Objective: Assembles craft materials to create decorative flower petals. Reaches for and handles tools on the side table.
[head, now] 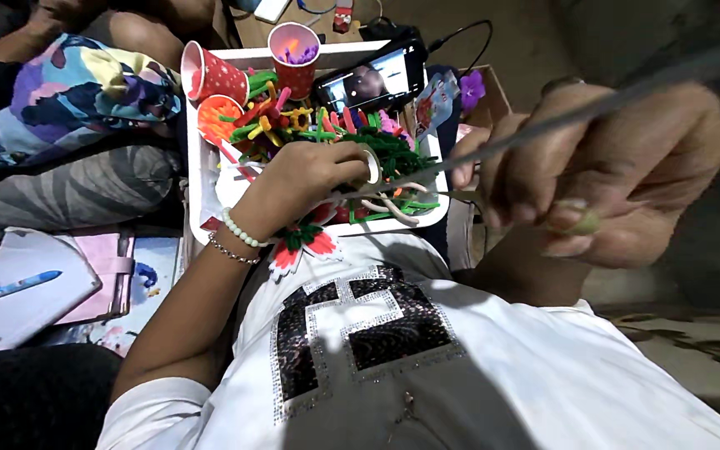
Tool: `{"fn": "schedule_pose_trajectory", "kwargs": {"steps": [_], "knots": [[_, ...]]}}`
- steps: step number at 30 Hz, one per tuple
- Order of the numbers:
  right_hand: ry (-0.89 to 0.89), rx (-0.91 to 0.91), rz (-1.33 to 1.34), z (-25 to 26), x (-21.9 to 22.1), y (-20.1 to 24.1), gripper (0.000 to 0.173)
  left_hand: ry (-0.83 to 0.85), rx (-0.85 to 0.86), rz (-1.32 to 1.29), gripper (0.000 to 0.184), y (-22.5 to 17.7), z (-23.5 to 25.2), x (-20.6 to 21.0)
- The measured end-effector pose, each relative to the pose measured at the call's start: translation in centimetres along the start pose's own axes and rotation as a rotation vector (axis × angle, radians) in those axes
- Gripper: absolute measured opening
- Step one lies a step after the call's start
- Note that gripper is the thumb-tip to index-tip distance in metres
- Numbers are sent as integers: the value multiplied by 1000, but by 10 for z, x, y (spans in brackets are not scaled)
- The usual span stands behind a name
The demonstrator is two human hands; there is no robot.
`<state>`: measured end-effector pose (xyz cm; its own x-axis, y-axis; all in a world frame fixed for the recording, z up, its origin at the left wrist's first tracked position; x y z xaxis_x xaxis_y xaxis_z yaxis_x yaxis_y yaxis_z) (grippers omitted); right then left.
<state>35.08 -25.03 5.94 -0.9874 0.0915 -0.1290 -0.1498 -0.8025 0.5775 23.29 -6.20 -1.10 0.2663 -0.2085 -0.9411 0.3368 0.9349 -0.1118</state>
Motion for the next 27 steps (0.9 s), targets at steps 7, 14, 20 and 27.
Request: {"fn": "schedule_pose_trajectory", "kwargs": {"steps": [7, 14, 20, 27], "knots": [[340, 93, 96, -8, 6, -11, 18, 79, -372, -117, 24, -12, -21, -25], [403, 163, -110, -5, 16, -43, 11, -34, -466, -403, 18, -7, -101, -56], [444, 282, -322, -7, 37, -77, 9, -27, -493, -432, 33, -4, -112, -31], [417, 313, -326, -11, 62, -100, 14, -31, -455, -410, 33, -2, -104, -24]]}}
Point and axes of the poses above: each hand's wrist, its own z-axis towards the middle knuckle, its own x-axis out of the palm, y = z × x, the point moved 4 cm from there along z, towards the middle knuckle, and after that the axes turned 3 degrees about y, right-handed, at the moved point
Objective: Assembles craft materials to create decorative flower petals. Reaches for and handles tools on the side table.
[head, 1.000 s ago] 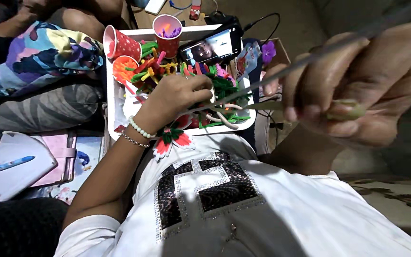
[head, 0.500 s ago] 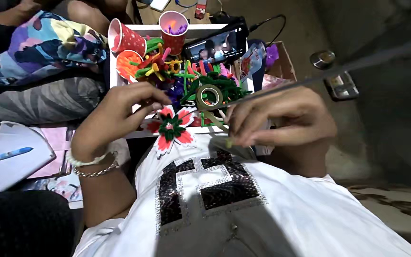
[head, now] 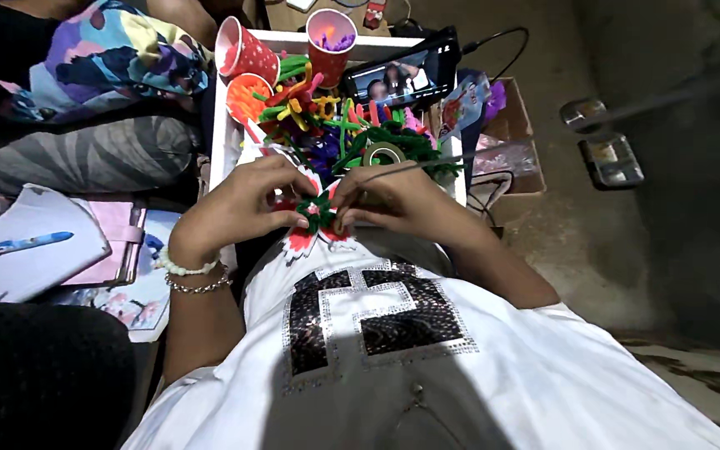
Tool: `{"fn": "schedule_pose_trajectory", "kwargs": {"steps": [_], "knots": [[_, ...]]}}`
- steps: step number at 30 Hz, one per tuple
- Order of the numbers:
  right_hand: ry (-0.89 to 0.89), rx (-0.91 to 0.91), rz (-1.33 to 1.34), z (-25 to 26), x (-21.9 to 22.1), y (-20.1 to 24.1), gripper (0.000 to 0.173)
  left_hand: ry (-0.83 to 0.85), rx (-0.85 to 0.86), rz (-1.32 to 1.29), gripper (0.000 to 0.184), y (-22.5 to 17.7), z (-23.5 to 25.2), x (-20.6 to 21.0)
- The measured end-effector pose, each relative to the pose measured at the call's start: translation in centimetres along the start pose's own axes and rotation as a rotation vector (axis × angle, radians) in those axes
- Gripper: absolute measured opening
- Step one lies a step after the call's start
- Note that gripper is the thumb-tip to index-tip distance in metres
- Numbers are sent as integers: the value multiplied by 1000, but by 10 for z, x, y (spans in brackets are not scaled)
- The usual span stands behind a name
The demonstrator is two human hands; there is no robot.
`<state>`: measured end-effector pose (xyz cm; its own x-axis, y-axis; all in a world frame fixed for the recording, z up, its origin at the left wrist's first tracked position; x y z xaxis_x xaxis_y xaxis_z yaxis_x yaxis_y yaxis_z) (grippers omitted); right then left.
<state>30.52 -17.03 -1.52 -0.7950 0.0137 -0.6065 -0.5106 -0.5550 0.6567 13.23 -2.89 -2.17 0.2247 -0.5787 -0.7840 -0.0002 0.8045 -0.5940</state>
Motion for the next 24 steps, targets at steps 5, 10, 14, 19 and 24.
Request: {"fn": "schedule_pose_trajectory", "kwargs": {"steps": [5, 10, 14, 19, 24], "knots": [[-82, 37, -82, 10, 20, -6, 25, -10, 52, 10, 30, 8, 3, 3], [-164, 79, 25, 15, 27, -17, 10, 4, 9, -43, 30, 11, 5, 6], [-270, 86, 64, 16, 14, -14, 8, -95, 6, -5, 37, 6, 3, -4], [-384, 62, 103, 12, -9, -7, 10, -274, -169, -98, 38, -19, -12, -11], [-431, 20, 102, 8, -15, -2, 12, -195, -302, -373, 64, -34, -4, 5]]}}
Point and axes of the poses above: each hand's wrist, its own z-axis towards the middle knuckle, its own x-axis out of the palm, y = z × x, the point moved 4 cm from there along z, towards the middle knuckle, and after that the axes turned 3 degrees about y, right-handed, at the moved point
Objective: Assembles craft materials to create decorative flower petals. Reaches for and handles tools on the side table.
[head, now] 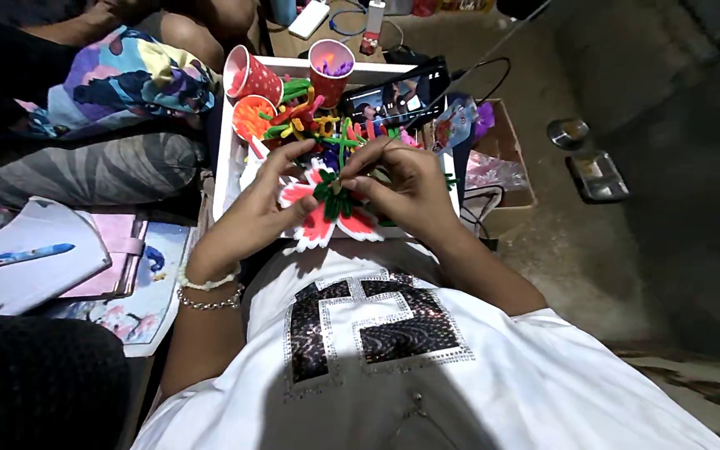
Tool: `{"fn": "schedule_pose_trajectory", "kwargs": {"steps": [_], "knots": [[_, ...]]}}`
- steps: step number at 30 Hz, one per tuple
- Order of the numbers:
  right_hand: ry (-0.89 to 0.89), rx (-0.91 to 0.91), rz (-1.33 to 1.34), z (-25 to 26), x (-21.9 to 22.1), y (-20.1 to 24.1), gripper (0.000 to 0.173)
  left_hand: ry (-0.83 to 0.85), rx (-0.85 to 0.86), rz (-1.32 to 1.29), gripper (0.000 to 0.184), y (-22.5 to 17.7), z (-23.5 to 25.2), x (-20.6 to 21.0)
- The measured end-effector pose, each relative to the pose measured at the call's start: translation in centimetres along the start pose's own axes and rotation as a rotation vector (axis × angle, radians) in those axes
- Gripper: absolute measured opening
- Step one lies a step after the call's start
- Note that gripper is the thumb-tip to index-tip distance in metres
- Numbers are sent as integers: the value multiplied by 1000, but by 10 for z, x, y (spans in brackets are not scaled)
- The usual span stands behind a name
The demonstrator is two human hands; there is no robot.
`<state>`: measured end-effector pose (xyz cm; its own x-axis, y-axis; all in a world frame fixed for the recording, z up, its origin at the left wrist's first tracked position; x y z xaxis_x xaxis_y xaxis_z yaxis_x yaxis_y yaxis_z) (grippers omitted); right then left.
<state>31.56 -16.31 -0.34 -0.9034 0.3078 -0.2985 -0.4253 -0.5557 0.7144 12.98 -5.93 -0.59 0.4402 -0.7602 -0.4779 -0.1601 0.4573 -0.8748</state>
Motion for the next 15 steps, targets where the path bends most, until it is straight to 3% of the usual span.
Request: {"fn": "schedule_pose_trajectory", "kwargs": {"steps": [2, 5, 9, 15], "knots": [[-16, -26, -21, -1, -2, 2, 12, 8, -52, -139, 69, 3, 6, 6], [-36, -55, -48, -2, -5, 4, 11, -19, -59, -355, 55, 17, 19, 9], [29, -103, -95, -2, -6, 8, 11, 144, -13, -570, 44, 26, 25, 18], [106, -193, -139, -4, -7, 16, 9, 157, 127, -506, 35, 20, 23, 24]]}}
Point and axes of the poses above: each hand's wrist, its own z-axis towards the middle knuckle, its own x-axis out of the palm, y = z × x, the point moved 4 cm from there along z, towards the middle knuckle, and after that the axes turned 3 degrees about y, right-handed, at the moved point
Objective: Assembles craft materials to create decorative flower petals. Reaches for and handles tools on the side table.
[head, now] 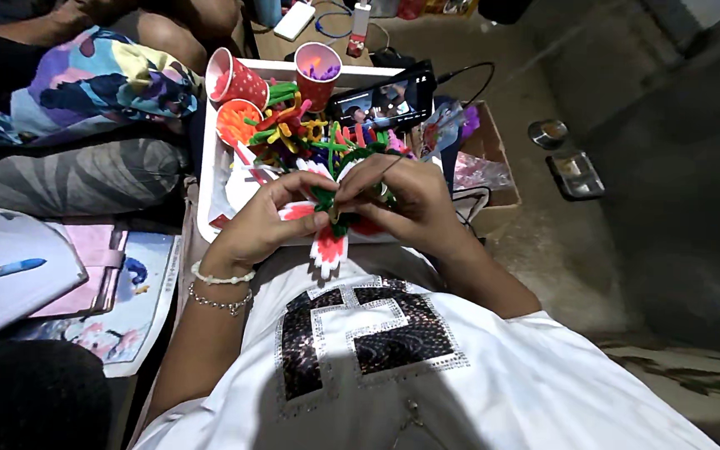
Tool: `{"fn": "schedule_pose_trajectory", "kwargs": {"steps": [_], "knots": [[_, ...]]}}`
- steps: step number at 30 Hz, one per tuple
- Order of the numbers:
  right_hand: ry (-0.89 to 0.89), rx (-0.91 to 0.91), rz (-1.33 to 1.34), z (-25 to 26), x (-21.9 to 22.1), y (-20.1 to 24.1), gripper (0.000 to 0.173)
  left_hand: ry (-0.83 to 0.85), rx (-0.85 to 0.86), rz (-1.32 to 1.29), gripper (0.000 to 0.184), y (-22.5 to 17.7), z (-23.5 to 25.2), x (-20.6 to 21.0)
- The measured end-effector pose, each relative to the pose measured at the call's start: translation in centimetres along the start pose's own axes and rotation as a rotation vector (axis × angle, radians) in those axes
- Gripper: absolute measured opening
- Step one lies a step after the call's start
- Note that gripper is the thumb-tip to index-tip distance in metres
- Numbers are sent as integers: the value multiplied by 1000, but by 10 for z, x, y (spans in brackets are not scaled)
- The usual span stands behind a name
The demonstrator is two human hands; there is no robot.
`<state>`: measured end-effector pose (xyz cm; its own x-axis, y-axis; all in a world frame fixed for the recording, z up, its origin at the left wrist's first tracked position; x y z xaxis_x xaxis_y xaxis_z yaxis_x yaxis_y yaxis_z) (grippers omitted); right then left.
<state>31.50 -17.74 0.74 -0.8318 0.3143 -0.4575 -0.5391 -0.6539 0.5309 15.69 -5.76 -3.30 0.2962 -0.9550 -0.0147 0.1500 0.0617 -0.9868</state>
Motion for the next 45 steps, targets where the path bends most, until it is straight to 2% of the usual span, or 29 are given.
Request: {"fn": "schedule_pose_trajectory", "kwargs": {"steps": [5, 10, 16, 21, 27, 34, 42, 45], "knots": [[-72, 60, -53, -2, -13, -4, 23, -131, 16, -106, 33, -4, 0, 2], [-125, 87, -81, -4, -16, -3, 14, -180, 10, -214, 34, -7, 0, 5], [-150, 105, -103, -1, -5, 2, 10, -188, 6, -195, 34, -10, 0, 11], [-191, 133, -102, 0, -3, 4, 11, -208, 69, -90, 40, -12, 2, 13], [-202, 126, -173, 1, 0, 6, 12, -287, 132, 163, 56, -12, 2, 18], [-179, 142, -178, 0, 6, 7, 9, -439, 182, 383, 40, -12, 1, 17], [-207, 141, -158, -1, 3, 6, 11, -436, 264, 266, 30, -13, 1, 19], [-205, 135, -150, -1, 3, 4, 11, -441, 276, 240, 20, -15, 2, 18]]}}
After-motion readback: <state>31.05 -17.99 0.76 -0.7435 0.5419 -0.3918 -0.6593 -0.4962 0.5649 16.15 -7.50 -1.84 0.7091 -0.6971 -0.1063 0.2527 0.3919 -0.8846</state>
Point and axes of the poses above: each hand's wrist, its own z-axis towards the middle knuckle, its own x-axis out of the palm, y = z × x, the point moved 4 cm from there along z, towards the middle knuckle, and after that the axes turned 3 degrees about y, right-handed, at the moved point
